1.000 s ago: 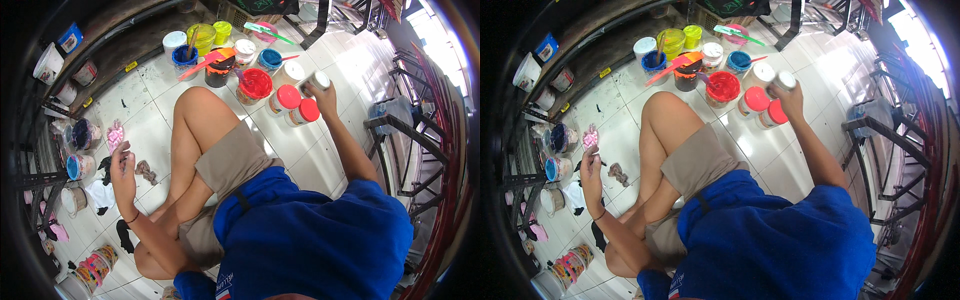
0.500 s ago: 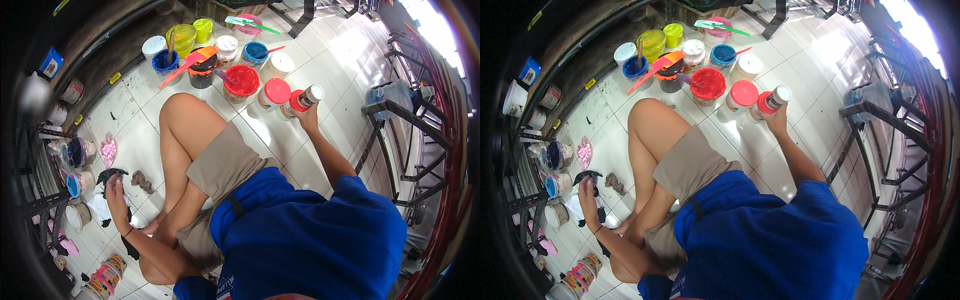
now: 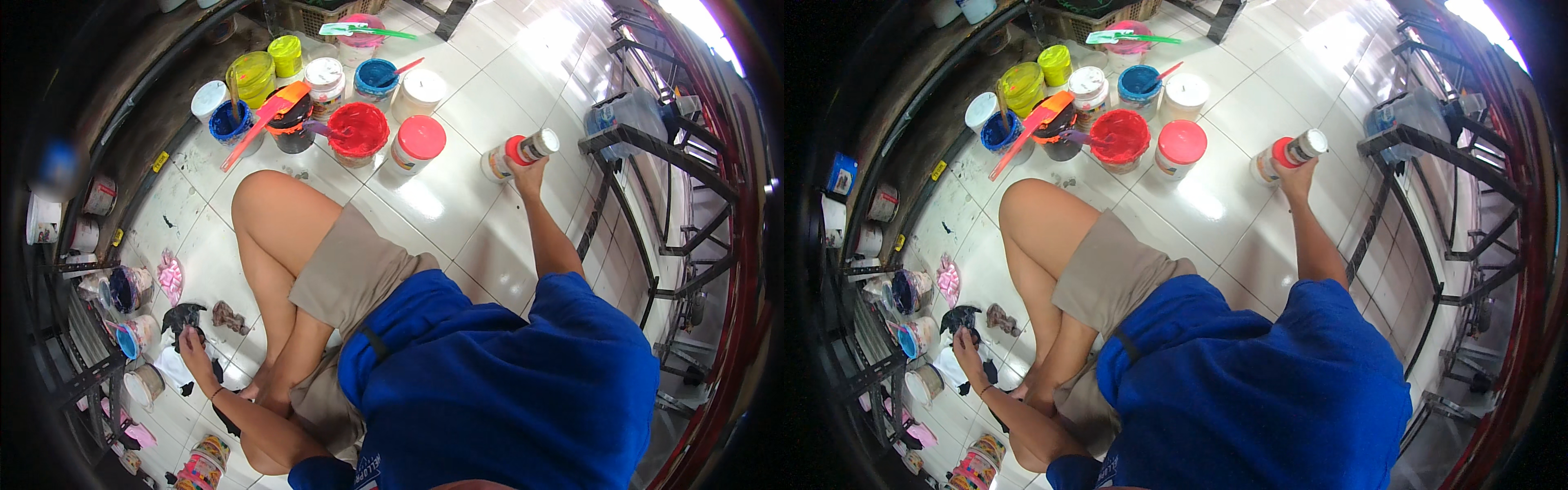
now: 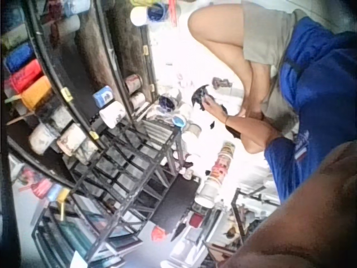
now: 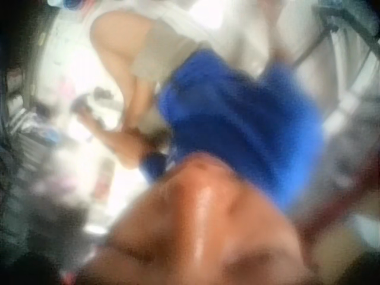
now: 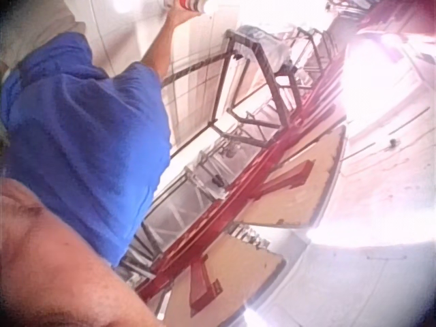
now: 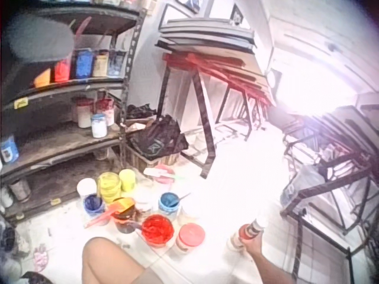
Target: The person wipes the exterior of various plastic containers and buckets using a cloth by hand, handling them one at a time and placing them on a shelf or the floor.
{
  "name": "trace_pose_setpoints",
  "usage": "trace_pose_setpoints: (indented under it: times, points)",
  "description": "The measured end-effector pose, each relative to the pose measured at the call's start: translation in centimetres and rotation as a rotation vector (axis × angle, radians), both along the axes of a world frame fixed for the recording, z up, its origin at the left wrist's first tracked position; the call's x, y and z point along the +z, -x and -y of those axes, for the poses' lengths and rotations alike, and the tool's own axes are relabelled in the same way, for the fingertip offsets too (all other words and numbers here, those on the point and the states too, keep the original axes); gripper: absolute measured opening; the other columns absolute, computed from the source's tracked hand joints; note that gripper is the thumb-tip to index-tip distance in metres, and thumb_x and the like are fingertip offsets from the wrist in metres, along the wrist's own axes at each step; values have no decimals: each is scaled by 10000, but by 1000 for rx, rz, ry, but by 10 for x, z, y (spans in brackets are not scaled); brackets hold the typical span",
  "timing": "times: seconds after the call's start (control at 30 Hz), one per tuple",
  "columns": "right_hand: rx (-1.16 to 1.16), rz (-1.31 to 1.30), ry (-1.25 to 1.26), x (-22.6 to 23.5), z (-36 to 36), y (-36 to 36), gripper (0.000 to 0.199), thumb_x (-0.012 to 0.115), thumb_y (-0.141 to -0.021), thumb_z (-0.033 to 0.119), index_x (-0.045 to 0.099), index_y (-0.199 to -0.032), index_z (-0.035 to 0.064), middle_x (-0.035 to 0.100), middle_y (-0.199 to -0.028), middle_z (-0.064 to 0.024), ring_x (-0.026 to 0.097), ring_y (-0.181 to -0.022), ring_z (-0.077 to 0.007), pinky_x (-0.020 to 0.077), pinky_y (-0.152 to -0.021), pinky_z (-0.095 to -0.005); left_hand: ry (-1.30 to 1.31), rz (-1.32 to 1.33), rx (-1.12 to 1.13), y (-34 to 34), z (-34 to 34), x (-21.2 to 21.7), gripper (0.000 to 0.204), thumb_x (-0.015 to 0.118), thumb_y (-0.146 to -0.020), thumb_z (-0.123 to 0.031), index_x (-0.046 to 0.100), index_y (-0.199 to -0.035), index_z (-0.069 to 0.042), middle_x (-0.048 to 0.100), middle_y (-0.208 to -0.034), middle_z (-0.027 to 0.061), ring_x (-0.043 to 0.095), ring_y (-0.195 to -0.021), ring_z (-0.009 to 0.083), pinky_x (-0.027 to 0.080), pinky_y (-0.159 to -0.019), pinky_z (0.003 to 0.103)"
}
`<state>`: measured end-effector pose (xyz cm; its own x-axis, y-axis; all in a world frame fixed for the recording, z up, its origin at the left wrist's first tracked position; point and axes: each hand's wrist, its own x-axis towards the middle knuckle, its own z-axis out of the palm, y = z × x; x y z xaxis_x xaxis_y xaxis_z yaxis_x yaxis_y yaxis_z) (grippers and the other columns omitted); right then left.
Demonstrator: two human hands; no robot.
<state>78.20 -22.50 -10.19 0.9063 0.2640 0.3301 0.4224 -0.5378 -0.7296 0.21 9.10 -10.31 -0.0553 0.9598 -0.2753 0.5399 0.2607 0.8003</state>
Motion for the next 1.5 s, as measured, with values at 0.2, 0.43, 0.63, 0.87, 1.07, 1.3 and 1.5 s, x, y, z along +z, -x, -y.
trace_pose_setpoints:
  times: [0.2, 0.43, 0.63, 0.87, 1.07, 1.3, 1.5]
  points:
    - [-87, -9, 57, 5, 39, -31, 1063, 876, -630, 335, 251, -1407, -32, 451, -1346, -221, 510, -1228, -341, 379, -1074, -428, 18, -13, 25, 0, -1, -24, 398, 540, -987, -321, 581, -1196, 15, 635, -1008, 59, 589, -844, 148, 475, -749, 281]
    - [-252, -333, -81, -21, -13, 50, 930, 813, -751, 307, 297, -1425, -73, 337, -1446, -258, 382, -1333, -355, 289, -1128, -431, 15, 64, 159, 18, 10, -38, 379, 530, -991, -328, 587, -1185, -7, 648, -1012, 63, 594, -849, 146, 478, -733, 288]
    - [420, 171, 379, 68, -170, 114, 904, 768, -698, 510, 414, -1391, 51, 458, -1367, -249, 497, -1227, -405, 431, -1012, -496, 4, 60, 157, 6, -3, -39, 396, 532, -987, -343, 588, -1206, -18, 655, -1029, 75, 606, -851, 149, 465, -712, 283]
    - [599, -120, 791, 58, -176, 104, 837, 721, -653, 501, 483, -1378, 156, 499, -1341, -185, 545, -1174, -407, 504, -939, -486, 22, 70, 201, 13, 4, -31, 402, 546, -976, -357, 596, -1198, -26, 658, -1017, 66, 605, -828, 145, 460, -700, 275]
    - [687, -78, 805, 61, -78, 82, 773, 719, -652, 405, 530, -1324, 74, 517, -1323, -244, 552, -1162, -416, 466, -995, -454, 61, 78, 211, 17, 4, -40, 394, 554, -971, -363, 601, -1149, -14, 644, -963, 47, 592, -809, 130, 459, -691, 264]
    - [600, -160, 792, 73, 61, 28, 741, 747, -674, 293, 480, -1294, -13, 503, -1305, -279, 523, -1198, -407, 446, -1013, -445, 53, 127, 199, 20, -8, -63, 409, 555, -972, -348, 588, -1182, 1, 645, -987, 59, 587, -789, 129, 461, -669, 259]
    - [533, -103, 1224, 74, -5, 38, 714, 750, -737, 310, 475, -1309, -18, 521, -1296, -269, 551, -1168, -403, 470, -977, -446, 56, 127, 188, 23, -7, -76, 414, 560, -969, -336, 582, -1209, 0, 649, -1010, 81, 594, -791, 135, 463, -651, 259]
